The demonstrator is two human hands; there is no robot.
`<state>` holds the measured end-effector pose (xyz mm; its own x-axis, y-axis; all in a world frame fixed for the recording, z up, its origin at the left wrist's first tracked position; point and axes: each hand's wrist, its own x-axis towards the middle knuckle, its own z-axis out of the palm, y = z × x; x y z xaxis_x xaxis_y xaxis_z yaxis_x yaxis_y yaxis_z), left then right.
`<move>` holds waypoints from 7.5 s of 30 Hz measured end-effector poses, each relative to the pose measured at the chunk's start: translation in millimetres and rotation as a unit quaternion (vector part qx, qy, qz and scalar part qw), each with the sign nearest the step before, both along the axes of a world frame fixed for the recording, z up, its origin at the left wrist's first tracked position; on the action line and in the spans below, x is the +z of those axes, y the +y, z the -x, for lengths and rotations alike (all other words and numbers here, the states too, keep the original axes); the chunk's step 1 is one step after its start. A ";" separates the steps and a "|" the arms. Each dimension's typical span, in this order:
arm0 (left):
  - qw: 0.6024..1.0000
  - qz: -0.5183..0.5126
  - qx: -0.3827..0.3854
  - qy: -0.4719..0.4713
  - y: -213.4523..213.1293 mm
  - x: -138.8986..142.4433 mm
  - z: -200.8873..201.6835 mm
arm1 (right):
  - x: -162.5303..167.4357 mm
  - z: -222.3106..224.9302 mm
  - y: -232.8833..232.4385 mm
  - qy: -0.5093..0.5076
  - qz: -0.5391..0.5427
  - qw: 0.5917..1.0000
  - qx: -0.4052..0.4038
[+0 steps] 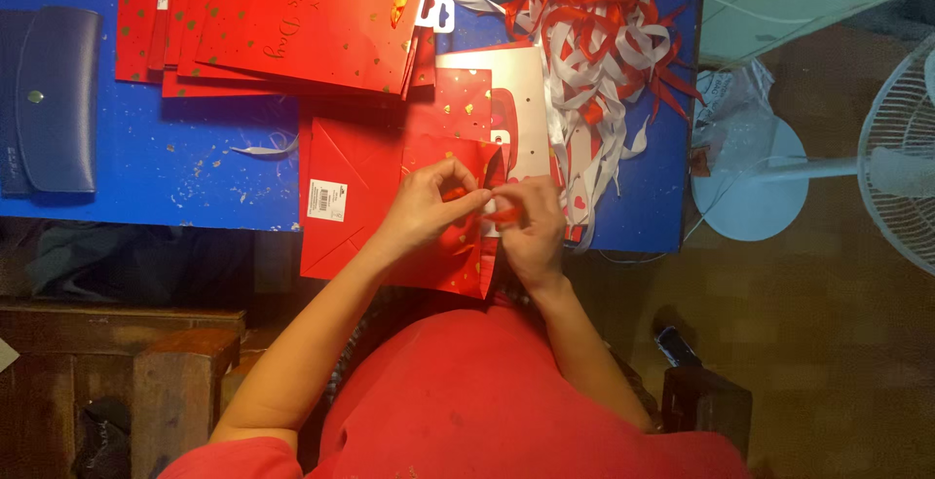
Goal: The person sits at a table and attaches ribbons to red Valentine's Day gift bags. They thread ribbon through the bag's handle holes, pull it through, and tie it into a bow, working on one bag at a time and setting finished bags on a stack.
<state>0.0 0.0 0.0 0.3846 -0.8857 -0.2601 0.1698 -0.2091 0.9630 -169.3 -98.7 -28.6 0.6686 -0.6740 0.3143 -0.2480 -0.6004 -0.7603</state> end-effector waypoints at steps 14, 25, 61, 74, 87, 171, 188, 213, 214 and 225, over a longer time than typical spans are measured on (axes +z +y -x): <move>0.999 0.004 0.007 -0.053 -1.3 1.1 -3.1 | 43.6 -15.9 2.9 0.005 0.069 0.997 0.040; 0.991 0.001 0.019 -0.129 -4.0 -12.4 -0.3 | 29.8 -1.4 -17.2 -0.265 -0.290 0.919 -0.022; 0.915 0.105 0.089 -0.378 17.9 76.7 13.7 | 22.3 5.3 27.1 -0.006 -0.682 0.712 0.166; 0.943 0.076 0.098 -0.307 29.5 103.2 2.9 | 118.6 -0.7 22.5 -0.010 -0.046 0.983 0.180; 0.969 0.081 0.069 -0.224 32.5 100.8 5.4 | 115.4 9.6 25.1 0.090 -0.139 0.971 0.172; 0.822 -0.051 0.024 -0.567 -4.0 13.6 30.7 | 23.1 -18.8 -114.9 0.053 0.155 0.969 -0.183; 0.865 0.008 0.022 -0.501 2.5 14.8 11.8 | 23.6 -18.8 -106.8 0.007 -0.009 0.993 -0.121; 0.944 0.075 0.155 0.280 -7.9 1.3 2.2 | 78.3 17.7 6.7 0.091 -0.008 0.989 0.113; 0.951 0.076 0.148 0.261 -7.1 3.2 2.9 | 79.1 20.0 5.4 0.106 -0.058 0.987 0.109; 0.945 0.129 0.040 -0.298 1.7 9.9 31.4 | 72.1 3.5 -2.6 -0.069 -0.239 0.966 0.074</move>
